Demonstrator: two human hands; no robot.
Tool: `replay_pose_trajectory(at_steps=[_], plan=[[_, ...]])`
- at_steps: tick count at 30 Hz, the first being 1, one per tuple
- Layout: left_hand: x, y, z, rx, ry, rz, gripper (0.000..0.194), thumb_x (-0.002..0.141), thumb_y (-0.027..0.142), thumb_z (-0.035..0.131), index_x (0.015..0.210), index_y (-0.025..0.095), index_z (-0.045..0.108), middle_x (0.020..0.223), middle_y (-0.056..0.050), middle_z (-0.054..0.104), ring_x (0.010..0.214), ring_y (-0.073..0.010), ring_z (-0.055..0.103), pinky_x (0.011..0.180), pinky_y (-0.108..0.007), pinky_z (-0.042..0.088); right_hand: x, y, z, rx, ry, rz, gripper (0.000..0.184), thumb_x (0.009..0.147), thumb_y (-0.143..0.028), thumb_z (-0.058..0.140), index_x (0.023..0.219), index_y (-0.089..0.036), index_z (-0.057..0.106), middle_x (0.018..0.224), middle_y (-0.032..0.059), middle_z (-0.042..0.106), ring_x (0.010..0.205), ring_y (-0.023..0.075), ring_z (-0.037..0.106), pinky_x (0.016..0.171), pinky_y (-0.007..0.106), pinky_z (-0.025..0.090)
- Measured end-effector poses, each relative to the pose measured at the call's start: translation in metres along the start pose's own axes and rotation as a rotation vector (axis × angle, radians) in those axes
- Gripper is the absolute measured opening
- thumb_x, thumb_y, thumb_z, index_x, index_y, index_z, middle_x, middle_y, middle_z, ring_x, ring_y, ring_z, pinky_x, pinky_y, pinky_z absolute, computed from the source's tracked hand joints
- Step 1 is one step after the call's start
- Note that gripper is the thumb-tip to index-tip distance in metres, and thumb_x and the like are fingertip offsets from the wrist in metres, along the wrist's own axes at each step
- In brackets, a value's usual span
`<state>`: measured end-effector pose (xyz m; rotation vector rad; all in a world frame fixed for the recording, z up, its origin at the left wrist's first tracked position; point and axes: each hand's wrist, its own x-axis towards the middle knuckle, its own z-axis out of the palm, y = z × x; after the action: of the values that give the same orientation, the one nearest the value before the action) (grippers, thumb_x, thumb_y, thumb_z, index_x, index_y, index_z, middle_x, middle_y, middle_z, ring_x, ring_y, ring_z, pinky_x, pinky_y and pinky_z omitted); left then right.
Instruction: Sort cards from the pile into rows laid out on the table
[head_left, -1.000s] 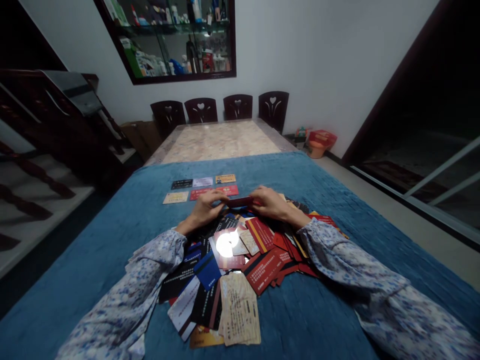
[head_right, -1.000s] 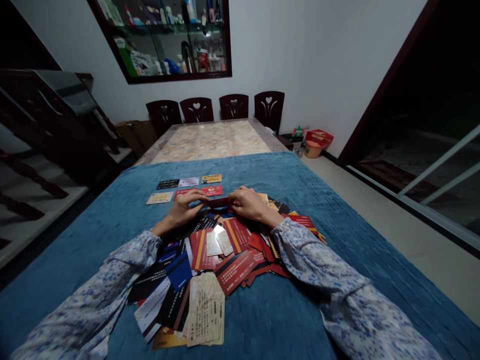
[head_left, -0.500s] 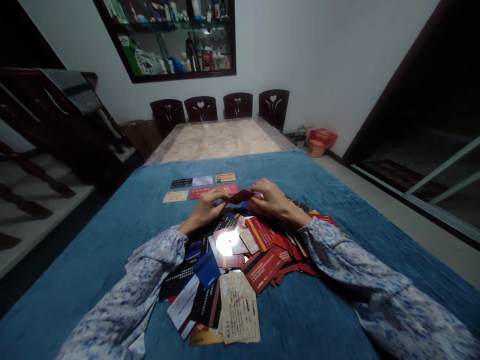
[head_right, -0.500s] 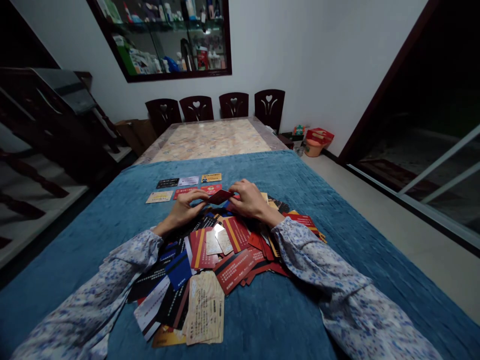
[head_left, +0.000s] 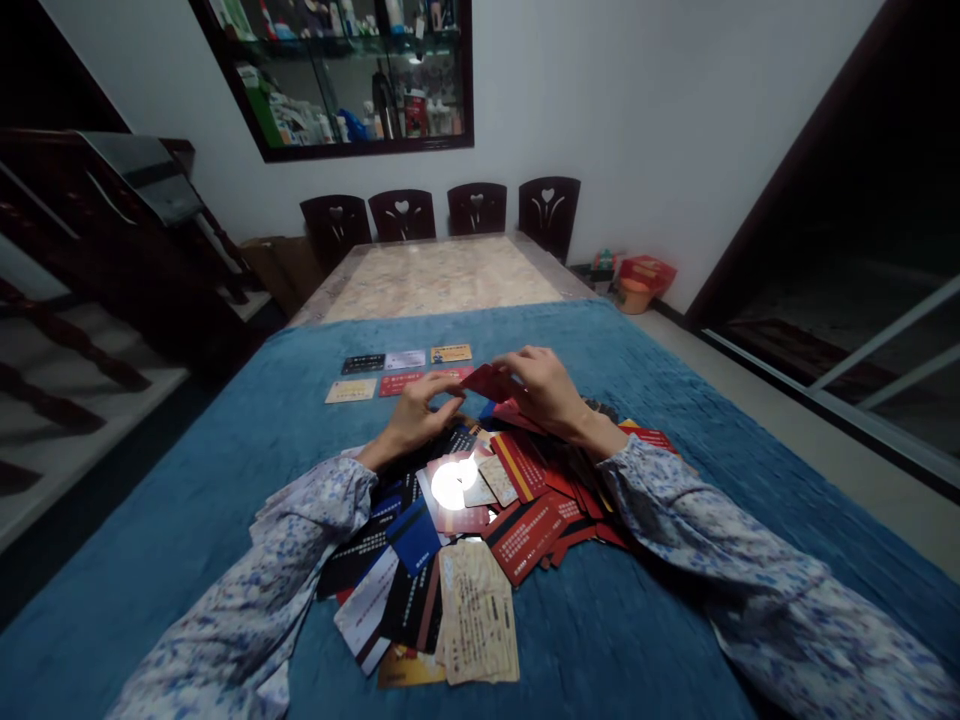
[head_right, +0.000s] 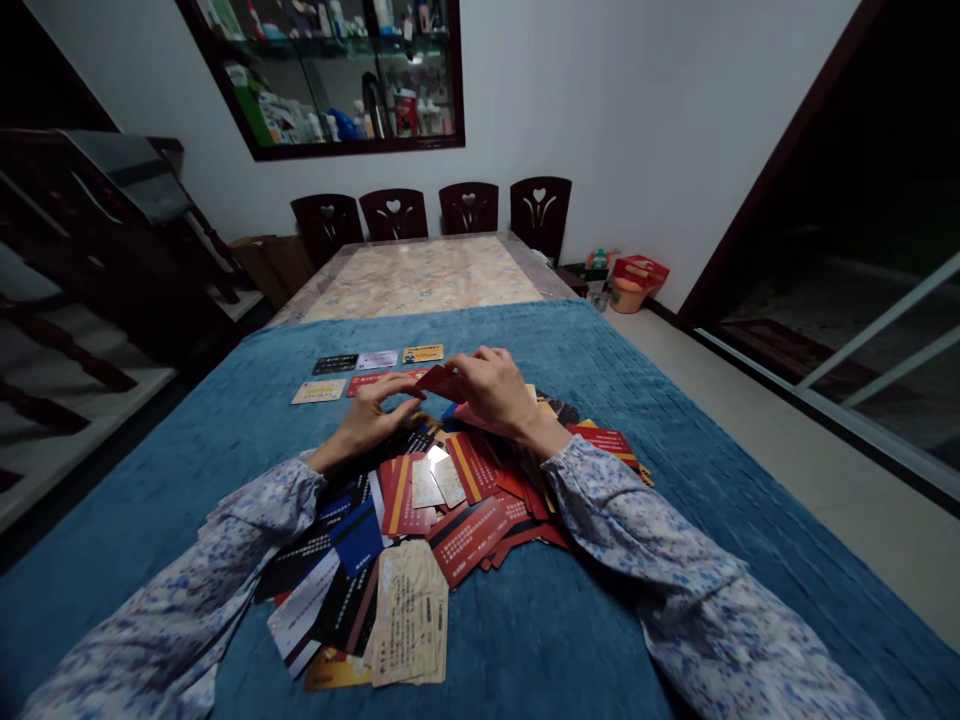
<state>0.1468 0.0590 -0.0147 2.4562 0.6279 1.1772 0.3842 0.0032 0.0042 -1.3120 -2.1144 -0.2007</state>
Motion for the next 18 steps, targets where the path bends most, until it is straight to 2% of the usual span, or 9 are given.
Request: replay_pose_trajectory(at_steps=[6, 9, 12, 14, 18], plan=[[0.001, 0.008, 0.004, -0.02, 0.029, -0.044, 0.017, 0.092, 0.018, 0.064, 0.105, 0.018, 0.074, 0.102, -0.006, 0.076, 0.098, -0.0194, 0.072, 0.091, -0.036, 0.059, -0.005, 0.008, 0.006, -0.083, -0.04, -0.066, 0.032, 0.087, -0.042, 0.075, 0.112, -0.024, 0.072, 0.095, 0.0102, 0.074, 0.097, 0.0286, 0.052, 0.086, 0.04, 0.032], [0.001, 0.011, 0.007, -0.029, 0.021, -0.042, 0.018, 0.092, 0.018, 0.064, 0.109, 0.018, 0.072, 0.103, -0.006, 0.076, 0.099, -0.0191, 0.072, 0.092, -0.036, 0.059, -0.005, 0.008, 0.008, -0.092, -0.05, -0.092, 0.028, 0.089, -0.044, 0.073, 0.11, -0.024, 0.072, 0.094, 0.0094, 0.074, 0.095, 0.0272, 0.051, 0.083, 0.039, 0.031], [0.0, 0.012, 0.011, -0.022, 0.024, -0.034, 0.026, 0.092, 0.015, 0.064, 0.118, 0.019, 0.067, 0.108, -0.007, 0.076, 0.1, -0.0198, 0.073, 0.095, -0.038, 0.058, -0.004, 0.005, 0.008, -0.096, -0.061, -0.102, 0.021, 0.098, -0.039, 0.062, 0.106, -0.024, 0.073, 0.093, 0.0091, 0.075, 0.093, 0.0254, 0.051, 0.082, 0.038, 0.03], [-0.002, 0.012, 0.014, 0.005, 0.014, -0.018, 0.03, 0.091, 0.014, 0.064, 0.121, 0.019, 0.065, 0.112, -0.008, 0.075, 0.102, -0.0204, 0.072, 0.096, -0.039, 0.057, -0.004, 0.002, 0.009, -0.098, -0.06, -0.096, 0.023, 0.102, -0.037, 0.056, 0.104, -0.023, 0.074, 0.091, 0.0093, 0.074, 0.092, 0.0247, 0.051, 0.082, 0.038, 0.03], [-0.005, 0.012, 0.018, 0.101, -0.018, 0.03, 0.031, 0.09, 0.012, 0.062, 0.12, 0.019, 0.063, 0.11, -0.007, 0.072, 0.1, -0.0203, 0.07, 0.092, -0.036, 0.056, -0.005, -0.001, 0.011, -0.082, -0.065, -0.095, 0.021, 0.101, -0.038, 0.058, 0.103, -0.023, 0.074, 0.09, 0.0087, 0.075, 0.092, 0.0248, 0.051, 0.082, 0.038, 0.03]])
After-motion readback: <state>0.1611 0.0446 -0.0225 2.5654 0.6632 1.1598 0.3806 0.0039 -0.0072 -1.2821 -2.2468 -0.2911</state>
